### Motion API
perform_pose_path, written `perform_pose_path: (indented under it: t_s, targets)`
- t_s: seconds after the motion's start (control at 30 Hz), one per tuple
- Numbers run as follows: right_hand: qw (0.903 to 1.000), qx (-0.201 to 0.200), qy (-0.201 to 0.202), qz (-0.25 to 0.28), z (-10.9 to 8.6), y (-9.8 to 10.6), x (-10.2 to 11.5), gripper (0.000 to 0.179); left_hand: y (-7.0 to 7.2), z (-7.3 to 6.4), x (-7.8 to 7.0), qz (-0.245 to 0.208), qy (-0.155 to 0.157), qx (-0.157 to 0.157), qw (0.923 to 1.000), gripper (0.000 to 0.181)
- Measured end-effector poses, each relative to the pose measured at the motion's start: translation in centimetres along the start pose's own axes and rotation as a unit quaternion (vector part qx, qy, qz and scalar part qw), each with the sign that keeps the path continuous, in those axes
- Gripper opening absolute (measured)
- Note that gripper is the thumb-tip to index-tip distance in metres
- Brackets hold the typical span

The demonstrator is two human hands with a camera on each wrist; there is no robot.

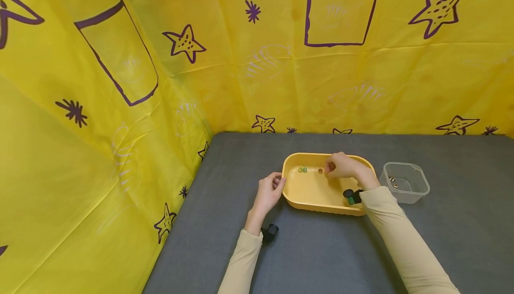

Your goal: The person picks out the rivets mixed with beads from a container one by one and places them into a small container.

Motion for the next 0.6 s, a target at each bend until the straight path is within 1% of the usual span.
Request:
perform_pose_path:
  t_s: [0.2,0.43,0.6]
  targets:
    - [1.0,-0.001,-0.007,0.002,-0.5,0.7,0.1,0.006,0.0,0.0,0.0,0.0,-0.002,-0.001,1.0,0.022]
    - [0.9998,-0.016,-0.013,-0.001,-1.4,1.6,0.3,0.009,0.0,0.0,-0.2,-0.006,-0.007,0.0,1.0,0.021]
    - [0.9993,-0.024,-0.026,0.01,-2.1,2.0,0.0,0.008,0.1,0.0,-0.2,-0.006,-0.009,-0.001,0.9999,0.021]
Point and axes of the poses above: each hand's wrist, its own z-axis towards the middle knuckle, its own y-axis out of the back of the hand, x = y × z, the point moved 10 cm from there along z, towards the middle knuckle, and after that the axes turned 5 degrees about x, right-handed, at the moved point
